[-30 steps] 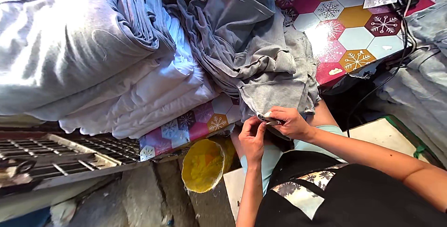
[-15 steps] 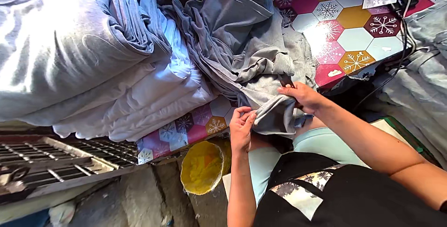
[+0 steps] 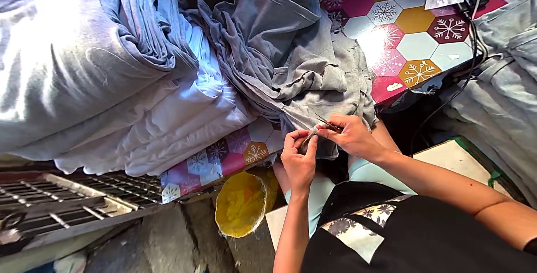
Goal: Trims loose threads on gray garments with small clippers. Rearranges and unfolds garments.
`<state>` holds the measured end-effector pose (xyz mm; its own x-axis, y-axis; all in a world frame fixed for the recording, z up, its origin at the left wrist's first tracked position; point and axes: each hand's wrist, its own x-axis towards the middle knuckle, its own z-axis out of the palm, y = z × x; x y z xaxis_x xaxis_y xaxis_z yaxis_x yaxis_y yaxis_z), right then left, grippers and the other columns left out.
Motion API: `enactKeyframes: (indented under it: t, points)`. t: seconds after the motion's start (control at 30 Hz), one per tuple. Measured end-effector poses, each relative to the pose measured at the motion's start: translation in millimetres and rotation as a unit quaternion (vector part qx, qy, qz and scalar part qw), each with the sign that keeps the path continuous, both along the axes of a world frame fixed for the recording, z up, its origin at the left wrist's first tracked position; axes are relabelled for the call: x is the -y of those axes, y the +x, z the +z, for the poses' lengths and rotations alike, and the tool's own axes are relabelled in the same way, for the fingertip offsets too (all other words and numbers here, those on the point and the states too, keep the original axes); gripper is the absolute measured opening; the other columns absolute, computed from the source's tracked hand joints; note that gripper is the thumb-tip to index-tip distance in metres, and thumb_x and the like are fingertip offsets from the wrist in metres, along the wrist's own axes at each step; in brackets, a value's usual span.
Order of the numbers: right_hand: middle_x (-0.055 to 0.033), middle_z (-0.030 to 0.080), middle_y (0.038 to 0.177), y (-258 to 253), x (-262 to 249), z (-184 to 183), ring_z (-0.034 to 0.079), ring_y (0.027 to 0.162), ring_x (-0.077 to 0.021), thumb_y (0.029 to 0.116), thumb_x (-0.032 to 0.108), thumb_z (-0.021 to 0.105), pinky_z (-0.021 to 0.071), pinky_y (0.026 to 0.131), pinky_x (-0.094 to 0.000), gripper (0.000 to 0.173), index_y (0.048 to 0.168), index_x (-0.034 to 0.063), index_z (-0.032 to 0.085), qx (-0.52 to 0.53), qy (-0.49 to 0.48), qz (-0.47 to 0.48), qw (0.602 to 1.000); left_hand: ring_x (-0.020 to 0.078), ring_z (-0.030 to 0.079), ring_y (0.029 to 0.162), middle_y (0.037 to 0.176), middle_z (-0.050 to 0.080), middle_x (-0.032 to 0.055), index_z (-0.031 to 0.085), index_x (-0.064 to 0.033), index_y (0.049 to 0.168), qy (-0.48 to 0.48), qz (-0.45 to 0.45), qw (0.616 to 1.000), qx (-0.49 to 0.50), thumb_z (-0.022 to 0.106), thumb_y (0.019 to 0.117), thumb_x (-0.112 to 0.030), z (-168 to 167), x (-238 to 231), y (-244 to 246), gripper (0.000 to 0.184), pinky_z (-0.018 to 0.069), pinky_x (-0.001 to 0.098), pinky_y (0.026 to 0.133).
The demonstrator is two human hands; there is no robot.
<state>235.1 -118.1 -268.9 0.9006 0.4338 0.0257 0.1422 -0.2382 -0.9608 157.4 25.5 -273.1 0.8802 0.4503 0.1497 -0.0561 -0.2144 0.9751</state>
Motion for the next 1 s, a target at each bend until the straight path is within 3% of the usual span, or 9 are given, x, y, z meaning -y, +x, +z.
enactKeyframes:
  t: [0.13, 0.3, 0.43, 0.53, 0.63, 0.73, 0.83, 0.93, 1.0]
  points:
    - [0.0024, 0.062, 0.072, -2, -3, -2, 0.051, 0.06, -0.0006, 0.0924, 0.011, 0.075, 0.0429, 0.056, -0.0193, 0.012, 0.082, 0.0061, 0.071, -0.048, 0.051, -0.009, 0.998, 0.0047, 0.072, 0.088, 0.095, 0.074, 0.0065, 0.064, 0.0047, 0.106, 0.091, 0.022, 0.994, 0.047, 0.071, 0.088, 0.003, -6, 4, -3, 0.019, 0.0602, 0.0212, 0.081]
    - [0.0012, 0.059, 0.072, -7, -7, -7, 0.051, 0.061, -0.0004, 0.0894, 0.009, 0.073, 0.0426, 0.056, -0.0172, 0.014, 0.078, 0.0044, 0.067, 0.03, 0.069, -0.016, 0.997, 0.0061, 0.072, 0.089, 0.094, 0.073, 0.0091, 0.066, 0.0067, 0.104, 0.124, 0.026, 0.989, 0.075, 0.072, 0.0877, 0.002, -11, 5, -5, 0.018, 0.0597, 0.0215, 0.083]
    - [0.0056, 0.062, 0.071, -7, -9, -13, 0.055, 0.062, 0.0018, 0.0939, 0.002, 0.066, 0.048, 0.06, -0.0168, 0.007, 0.088, 0.0058, 0.068, -0.107, 0.193, 0.017, 0.975, 0.0011, 0.068, 0.083, 0.089, 0.072, 0.0026, 0.069, 0.0027, 0.099, 0.085, 0.018, 0.994, 0.062, 0.067, 0.0896, 0.004, -10, 4, -3, 0.01, 0.0576, 0.0177, 0.077]
    - [0.0069, 0.061, 0.071, -6, -9, -22, 0.054, 0.062, 0.003, 0.0903, -0.001, 0.065, 0.0472, 0.059, -0.0158, 0.008, 0.086, 0.006, 0.066, -0.068, 0.226, 0.046, 0.971, 0.0007, 0.069, 0.085, 0.093, 0.075, 0.0026, 0.074, 0.0008, 0.099, 0.079, 0.001, 0.996, 0.036, 0.066, 0.0921, 0.003, -9, 2, -3, 0.011, 0.0571, 0.0173, 0.078]
    - [0.0034, 0.058, 0.075, -3, -9, -21, 0.05, 0.062, 0.0025, 0.087, -0.001, 0.067, 0.0437, 0.057, -0.0137, 0.007, 0.081, 0.0029, 0.063, 0.007, 0.199, 0.06, 0.978, -0.0002, 0.069, 0.087, 0.094, 0.075, 0.0039, 0.076, 0.0005, 0.099, 0.085, -0.033, 0.996, 0.004, 0.066, 0.0907, 0.001, -7, -3, -4, 0.013, 0.0558, 0.0167, 0.081]
    - [0.0001, 0.058, 0.077, -1, -11, -16, 0.051, 0.065, 0.0006, 0.0873, 0.003, 0.068, 0.0432, 0.058, -0.0139, 0.008, 0.081, 0.0013, 0.064, 0.04, 0.146, 0.074, 0.986, 0.0004, 0.068, 0.088, 0.092, 0.074, 0.0027, 0.077, -0.0013, 0.096, 0.081, -0.048, 0.995, -0.014, 0.073, 0.0875, -0.003, -9, -7, -4, 0.01, 0.0554, 0.0178, 0.082]
    - [-0.0018, 0.061, 0.082, 6, -9, -13, 0.054, 0.068, -0.0018, 0.0939, 0.009, 0.067, 0.0456, 0.062, -0.017, 0.009, 0.09, 0.0011, 0.068, 0.051, 0.082, 0.108, 0.989, 0.0009, 0.068, 0.086, 0.089, 0.074, 0.0028, 0.077, -0.0021, 0.093, 0.132, -0.025, 0.991, -0.024, 0.072, 0.0902, -0.006, -14, -9, -3, 0.006, 0.0547, 0.019, 0.081]
    - [0.0004, 0.063, 0.076, 29, 6, -18, 0.057, 0.064, -0.0046, 0.0993, 0.031, 0.065, 0.0489, 0.06, -0.0243, 0.026, 0.098, 0.0053, 0.068, 0.085, 0.017, 0.156, 0.984, -0.0018, 0.067, 0.081, 0.088, 0.073, 0.0003, 0.075, -0.0029, 0.096, 0.174, -0.02, 0.984, -0.019, 0.07, 0.0953, -0.01, -17, -15, -1, 0.008, 0.054, 0.0161, 0.077]
    - [0.0018, 0.056, 0.067, 41, 16, -24, 0.054, 0.059, -0.009, 0.1006, 0.047, 0.057, 0.0456, 0.054, -0.0318, 0.04, 0.092, 0.0086, 0.066, 0.15, -0.044, 0.173, 0.972, -0.0043, 0.063, 0.074, 0.083, 0.071, -0.0012, 0.071, -0.0021, 0.095, 0.186, -0.014, 0.982, -0.01, 0.067, 0.0977, -0.01, -18, -18, 0, 0.009, 0.0513, 0.013, 0.071]
